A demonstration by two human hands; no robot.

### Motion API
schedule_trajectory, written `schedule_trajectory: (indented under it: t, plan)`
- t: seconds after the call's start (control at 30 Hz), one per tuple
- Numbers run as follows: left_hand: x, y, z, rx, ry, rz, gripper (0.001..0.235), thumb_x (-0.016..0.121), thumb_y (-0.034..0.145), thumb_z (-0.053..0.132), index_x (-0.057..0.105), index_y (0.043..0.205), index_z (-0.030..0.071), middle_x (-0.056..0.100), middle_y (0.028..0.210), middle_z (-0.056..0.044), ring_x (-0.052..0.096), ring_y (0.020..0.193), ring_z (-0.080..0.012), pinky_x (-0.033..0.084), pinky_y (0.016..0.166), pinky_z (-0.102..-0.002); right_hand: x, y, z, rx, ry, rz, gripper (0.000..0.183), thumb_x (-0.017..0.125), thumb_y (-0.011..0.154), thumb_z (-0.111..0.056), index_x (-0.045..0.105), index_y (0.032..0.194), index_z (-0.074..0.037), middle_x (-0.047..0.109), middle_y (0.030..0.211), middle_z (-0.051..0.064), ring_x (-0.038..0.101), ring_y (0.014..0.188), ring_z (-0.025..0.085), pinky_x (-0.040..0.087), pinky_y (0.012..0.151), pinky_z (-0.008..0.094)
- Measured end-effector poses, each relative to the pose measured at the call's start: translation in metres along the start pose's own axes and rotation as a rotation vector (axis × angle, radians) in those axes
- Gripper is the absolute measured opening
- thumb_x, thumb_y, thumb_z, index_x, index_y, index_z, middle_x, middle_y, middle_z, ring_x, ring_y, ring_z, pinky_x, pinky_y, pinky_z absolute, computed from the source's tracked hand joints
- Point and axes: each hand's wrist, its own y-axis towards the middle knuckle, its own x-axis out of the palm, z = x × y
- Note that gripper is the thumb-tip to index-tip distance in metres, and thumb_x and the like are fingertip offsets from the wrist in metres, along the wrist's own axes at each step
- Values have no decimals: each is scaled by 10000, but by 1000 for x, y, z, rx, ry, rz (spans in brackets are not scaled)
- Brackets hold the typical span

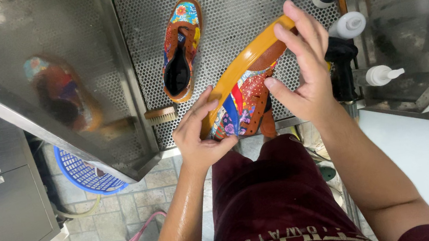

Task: The person rinses a pair of green sneakers under a faucet in a sink, then places them in a blue basket. They then pick up a pair of colorful slip-on shoes and use a high-pressure water spray gun to clean the soles and uppers on a metal grate, rotating the shoes to access different areas.

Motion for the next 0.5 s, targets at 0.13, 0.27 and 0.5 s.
schedule_trajectory:
  t: [0.13,0.27,0.5]
  plan:
    - [-1,0,2,27,19,2,634,880,620,187,677,1194,10,657,1361,-258,708,1244,-342,580,1075,-399,1,-1,-1,2,1,11,666,766,958,-211,498,1538,-22,327,1681,181,328,1531,350,269,1299,471]
    - [-1,-1,4,39,34,-4,627,886,622,183,675,1188,14,652,1367,-260,711,1240,-341,583,1070,-396,2,-2,0,-5,-12,23,673,774,944,-209,495,1524,-14,331,1702,195,339,1520,352,264,1286,468]
    - [-5,0,8,58,102,-16,634,905,613,199,682,1184,35,653,1368,-247,712,1225,-344,591,1048,-389,5,-6,1,2,32,38,686,776,941,-176,474,1536,-19,304,1718,191,321,1535,339,265,1305,449]
